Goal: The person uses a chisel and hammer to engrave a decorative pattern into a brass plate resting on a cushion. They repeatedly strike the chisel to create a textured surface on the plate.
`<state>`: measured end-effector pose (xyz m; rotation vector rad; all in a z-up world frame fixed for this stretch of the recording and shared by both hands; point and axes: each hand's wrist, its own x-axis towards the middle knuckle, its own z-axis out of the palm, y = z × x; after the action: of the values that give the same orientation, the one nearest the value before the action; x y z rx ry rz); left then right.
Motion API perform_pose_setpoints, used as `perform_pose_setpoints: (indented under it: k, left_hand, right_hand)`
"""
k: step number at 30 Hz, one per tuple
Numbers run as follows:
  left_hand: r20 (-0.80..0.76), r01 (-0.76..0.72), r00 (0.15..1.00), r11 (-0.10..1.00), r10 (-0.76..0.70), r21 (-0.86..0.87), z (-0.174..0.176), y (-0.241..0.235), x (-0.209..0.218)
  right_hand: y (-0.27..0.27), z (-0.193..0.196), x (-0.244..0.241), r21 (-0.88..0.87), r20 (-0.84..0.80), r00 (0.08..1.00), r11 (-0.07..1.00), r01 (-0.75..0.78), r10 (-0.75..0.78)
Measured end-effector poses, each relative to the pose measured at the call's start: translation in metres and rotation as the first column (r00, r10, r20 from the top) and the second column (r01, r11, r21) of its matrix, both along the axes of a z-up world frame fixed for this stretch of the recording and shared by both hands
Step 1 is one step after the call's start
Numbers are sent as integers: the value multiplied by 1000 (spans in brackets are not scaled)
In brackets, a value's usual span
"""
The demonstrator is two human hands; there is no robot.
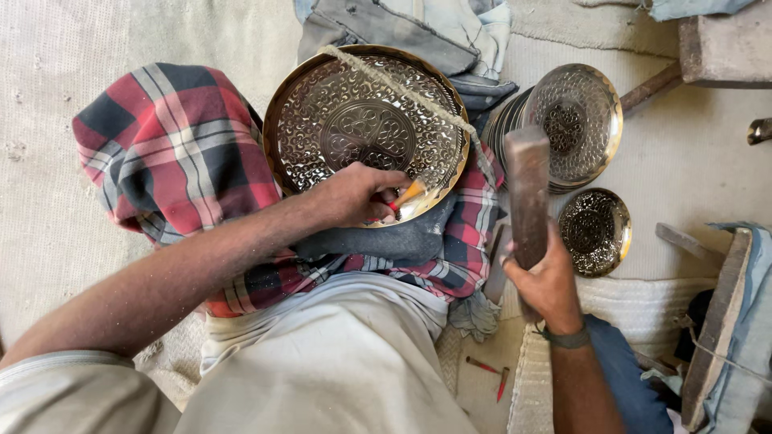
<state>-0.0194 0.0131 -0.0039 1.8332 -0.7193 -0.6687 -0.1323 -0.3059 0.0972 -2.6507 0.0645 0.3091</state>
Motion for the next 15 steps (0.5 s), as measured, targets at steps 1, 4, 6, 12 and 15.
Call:
perform_pose_setpoints:
  k: [1,4,6,12,15]
  left_hand:
    - [-5,1,1000,1000,-1,-11,-1,1,-2]
    - [-89,-9,996,998,4,-57,-4,4,-1]
    - [-105,24,994,996,-33,-87,-6,2,0]
    - [66,425,904,904,-422,-44,3,-4,12]
    - [158,571,815,820,-557,-51,8,-8,12]
  right_hand:
    - [3,3,0,-99,-25,998,994,-56,54]
    - [10,1,-5,142,-49,999,990,14,-7]
    - [9,-6,-12,147,-83,995,987,69,-57]
    - [23,-75,-81,643,131,882,716,272,-452]
    - [31,-111,-118,435,402,845,886,163,-353]
